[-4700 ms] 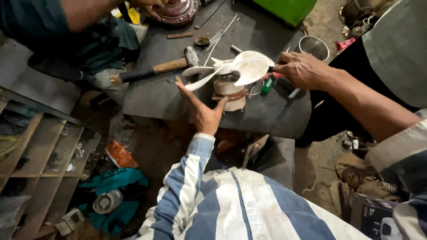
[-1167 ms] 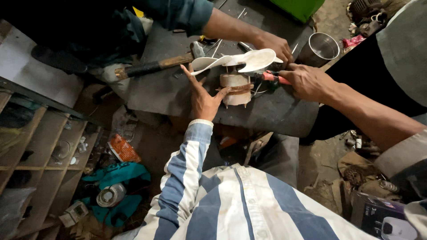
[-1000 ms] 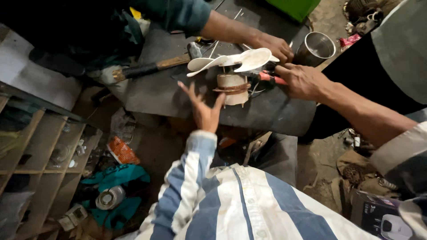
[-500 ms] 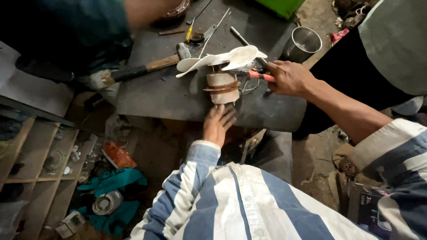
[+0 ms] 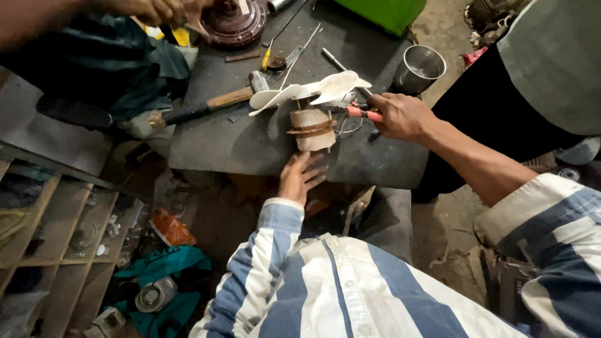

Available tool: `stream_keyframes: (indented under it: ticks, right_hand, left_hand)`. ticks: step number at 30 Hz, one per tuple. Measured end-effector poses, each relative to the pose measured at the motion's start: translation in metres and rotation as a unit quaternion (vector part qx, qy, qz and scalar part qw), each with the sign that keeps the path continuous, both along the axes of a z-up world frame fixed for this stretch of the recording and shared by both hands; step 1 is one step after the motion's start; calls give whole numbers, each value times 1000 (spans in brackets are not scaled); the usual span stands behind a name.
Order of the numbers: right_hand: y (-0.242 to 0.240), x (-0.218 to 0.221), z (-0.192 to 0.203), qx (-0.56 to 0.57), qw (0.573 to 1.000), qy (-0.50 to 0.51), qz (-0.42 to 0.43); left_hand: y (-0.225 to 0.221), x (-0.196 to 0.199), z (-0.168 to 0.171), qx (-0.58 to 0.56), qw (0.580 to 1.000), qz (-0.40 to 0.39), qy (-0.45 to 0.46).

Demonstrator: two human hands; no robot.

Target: The person uses pliers and a T-handle wrench to adjust and tighten components on a white fan blade assembly attached to a motor. They repeatedly rotate the fan blades and manipulate the central hub while another person works on a separate motor part nearby.

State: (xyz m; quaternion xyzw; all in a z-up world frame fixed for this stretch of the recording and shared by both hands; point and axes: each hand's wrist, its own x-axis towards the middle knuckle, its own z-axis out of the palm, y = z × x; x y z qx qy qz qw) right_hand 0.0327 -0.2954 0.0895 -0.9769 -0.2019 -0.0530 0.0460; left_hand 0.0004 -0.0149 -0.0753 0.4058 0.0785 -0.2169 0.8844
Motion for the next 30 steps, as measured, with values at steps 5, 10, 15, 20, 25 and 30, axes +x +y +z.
stream_keyframes:
  ticks: [5,10,15,20,25,30]
  right_hand:
    - [1,0,0,5,1000,16,-19]
    - [4,-2,6,1,999,39,-34]
    - [5,-2,6,-12,998,48,-41]
    - [0,-1,1,-15,999,23,-37]
    - [-4,6,-4,-32,999,2,-2]
    - [-6,9,-7,-3,1000,7,3]
  left_hand:
    - [12,4,-4,116,990,78,-24]
    - [14,12,6,339,903,164,-206]
    - [2,13,17,350,861,175,-325]
    - [-12,-36,49,410,791,286,-353]
    - [-46,-73,77,468,664,75,-578]
    - [-144,-8,51,565,521,22,-640]
